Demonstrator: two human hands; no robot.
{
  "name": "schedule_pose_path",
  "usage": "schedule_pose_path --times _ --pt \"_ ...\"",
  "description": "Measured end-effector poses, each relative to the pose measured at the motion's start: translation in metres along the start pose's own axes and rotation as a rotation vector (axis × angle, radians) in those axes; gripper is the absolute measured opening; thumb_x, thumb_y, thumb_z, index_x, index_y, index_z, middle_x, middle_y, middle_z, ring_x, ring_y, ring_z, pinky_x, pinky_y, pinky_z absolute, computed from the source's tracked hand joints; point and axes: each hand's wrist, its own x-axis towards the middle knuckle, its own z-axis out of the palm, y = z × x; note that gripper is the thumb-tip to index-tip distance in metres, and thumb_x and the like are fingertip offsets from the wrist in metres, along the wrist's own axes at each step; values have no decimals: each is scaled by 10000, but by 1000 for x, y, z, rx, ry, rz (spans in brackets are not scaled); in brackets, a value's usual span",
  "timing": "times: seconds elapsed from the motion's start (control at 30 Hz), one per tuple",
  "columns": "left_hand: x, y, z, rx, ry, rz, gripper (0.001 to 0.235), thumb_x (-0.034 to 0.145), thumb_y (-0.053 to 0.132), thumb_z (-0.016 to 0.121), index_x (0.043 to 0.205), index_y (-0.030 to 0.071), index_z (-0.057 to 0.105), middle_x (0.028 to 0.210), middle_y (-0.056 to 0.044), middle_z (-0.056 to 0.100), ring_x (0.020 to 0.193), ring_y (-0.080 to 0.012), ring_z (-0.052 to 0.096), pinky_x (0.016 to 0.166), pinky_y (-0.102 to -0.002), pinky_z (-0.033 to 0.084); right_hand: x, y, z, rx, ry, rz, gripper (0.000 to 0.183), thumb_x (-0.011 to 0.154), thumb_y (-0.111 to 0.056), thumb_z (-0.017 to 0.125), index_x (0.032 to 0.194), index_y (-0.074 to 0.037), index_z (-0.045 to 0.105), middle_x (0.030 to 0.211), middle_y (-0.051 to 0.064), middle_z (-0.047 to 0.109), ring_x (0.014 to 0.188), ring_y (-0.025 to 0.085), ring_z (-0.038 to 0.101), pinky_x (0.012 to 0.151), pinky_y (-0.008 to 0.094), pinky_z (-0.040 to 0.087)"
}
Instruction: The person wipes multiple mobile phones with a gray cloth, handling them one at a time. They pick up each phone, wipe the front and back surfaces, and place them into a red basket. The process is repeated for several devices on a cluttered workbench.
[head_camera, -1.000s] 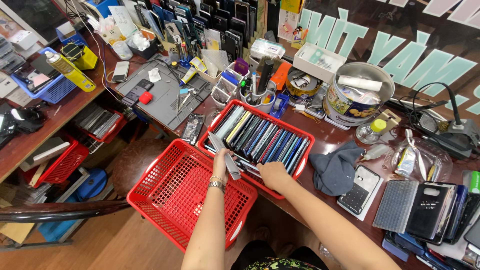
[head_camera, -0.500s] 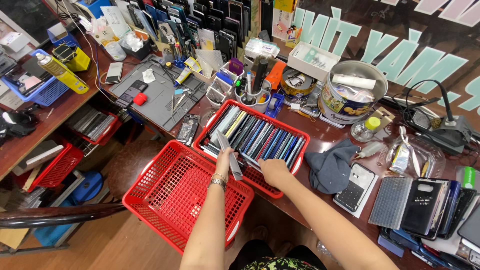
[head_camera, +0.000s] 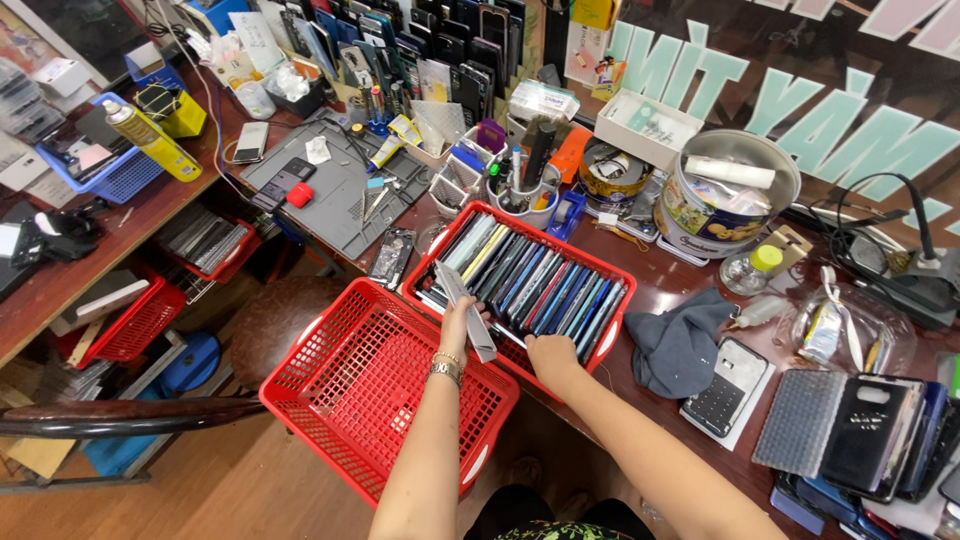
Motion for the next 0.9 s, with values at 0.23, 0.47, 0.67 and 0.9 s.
schedule_pose_path --times 0.23,0.47,0.67,0.9 --pt "-3 12 11 120 79 203 1031 839 432 743 1609 155 116 1505 -236 447 1291 -344 543 984 -462 513 12 -23 -96 770 117 -79 378 937 -313 673 1220 -65 648 1037 172 740 967 372 700 857 480 545" --pt "-1 19 26 232 79 98 1186 851 534 729 1603 240 -140 1675 -170 76 1475 -355 332 1095 -507 465 24 -28 -105 642 -4 -83 314 917 -188 569 1197 -47 570 963 225 727 898 389 706 838 510 546" --pt "5 11 -13 1107 159 396 458 1128 455 509 1454 157 633 1413 -119 684 1334 -316 642 1240 -474 499 48 -9 -92 713 283 104 201 961 -124 522 1134 -28 557 846 264 698 803 451 693 761 554 537" --pt "-30 17 -23 1624 158 636 464 877 200 621 1333 112 614 1425 -46 556 1323 -334 452 1173 -575 250 47 -28 -96 679 343 -10 290 951 -81 535 1238 -42 547 863 230 702 792 419 700 721 528 554"
